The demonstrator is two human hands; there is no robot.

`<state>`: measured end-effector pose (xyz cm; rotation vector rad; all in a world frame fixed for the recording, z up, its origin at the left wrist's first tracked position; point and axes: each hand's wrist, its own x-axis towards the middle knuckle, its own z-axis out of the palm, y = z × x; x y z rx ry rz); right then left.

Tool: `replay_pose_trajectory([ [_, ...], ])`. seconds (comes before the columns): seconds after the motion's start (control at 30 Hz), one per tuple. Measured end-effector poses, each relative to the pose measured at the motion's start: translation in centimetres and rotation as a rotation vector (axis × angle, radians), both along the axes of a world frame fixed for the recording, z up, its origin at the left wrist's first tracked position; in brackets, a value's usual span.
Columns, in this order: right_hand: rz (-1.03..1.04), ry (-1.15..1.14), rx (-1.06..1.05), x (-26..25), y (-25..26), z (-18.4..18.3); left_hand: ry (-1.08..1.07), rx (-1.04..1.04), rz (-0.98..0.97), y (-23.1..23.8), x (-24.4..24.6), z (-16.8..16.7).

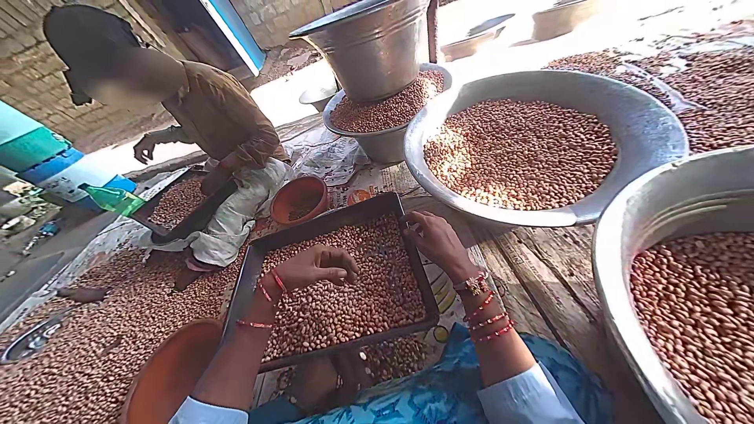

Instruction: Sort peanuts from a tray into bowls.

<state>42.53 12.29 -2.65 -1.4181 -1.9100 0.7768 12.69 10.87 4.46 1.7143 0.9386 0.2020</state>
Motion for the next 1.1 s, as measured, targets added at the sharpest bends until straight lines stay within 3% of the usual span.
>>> replay_pose_trajectory([
  [0.1, 0.026, -0.036, -0.031, -0.5, -0.1, 0.1, 0.699, 0.414, 0.292, 2.1, -0.2, 0.4],
  [0.13, 0.032, -0.043, -0.039, -0.6, -0.2, 0.2, 0.906, 0.443, 0.311, 2.8, 0.1, -0.3],
  [0.2, 0.03, -0.048, -0.052, -0.7, -0.4, 0.3, 1.112, 0.422, 0.251, 2.9, 1.4, -2.2],
  [0.3, 0.013, -0.008, -0.079, -0.5, -0.5, 0.4, 1.084, 0.38, 0.071, 0.5, 5.0, -3.7],
  [0.37, 0.0, 0.023, -0.085, -0.3, -0.1, 0.2, 0.861, 0.34, -0.024, -0.5, 6.2, -3.2],
  [0.47, -0.01, 0.036, -0.069, 0.0, 0.1, -0.2, 0.644, 0.475, 0.125, 0.6, 6.5, -2.3],
  [0.57, 0.001, 0.023, -0.066, 0.0, 0.1, -0.2, 0.773, 0.628, 0.354, 3.7, 6.0, -2.4],
  [0.63, 0.008, 0.018, -0.072, 0.1, 0.1, -0.1, 0.85, 0.644, 0.402, 5.4, 5.8, -3.1],
  [0.83, 0.01, 0.035, -0.055, 0.4, 0.3, -0.5, 0.941, 0.619, 0.368, 6.7, 6.3, -5.3],
  [1.0, 0.001, 0.052, -0.019, 0.1, 0.5, -1.1, 0.973, 0.554, 0.387, 6.2, 6.4, -5.5],
  [1.1, -0.009, 0.07, 0.013, 0.0, 0.3, -1.1, 0.886, 0.476, 0.393, 5.0, 6.1, -4.4],
])
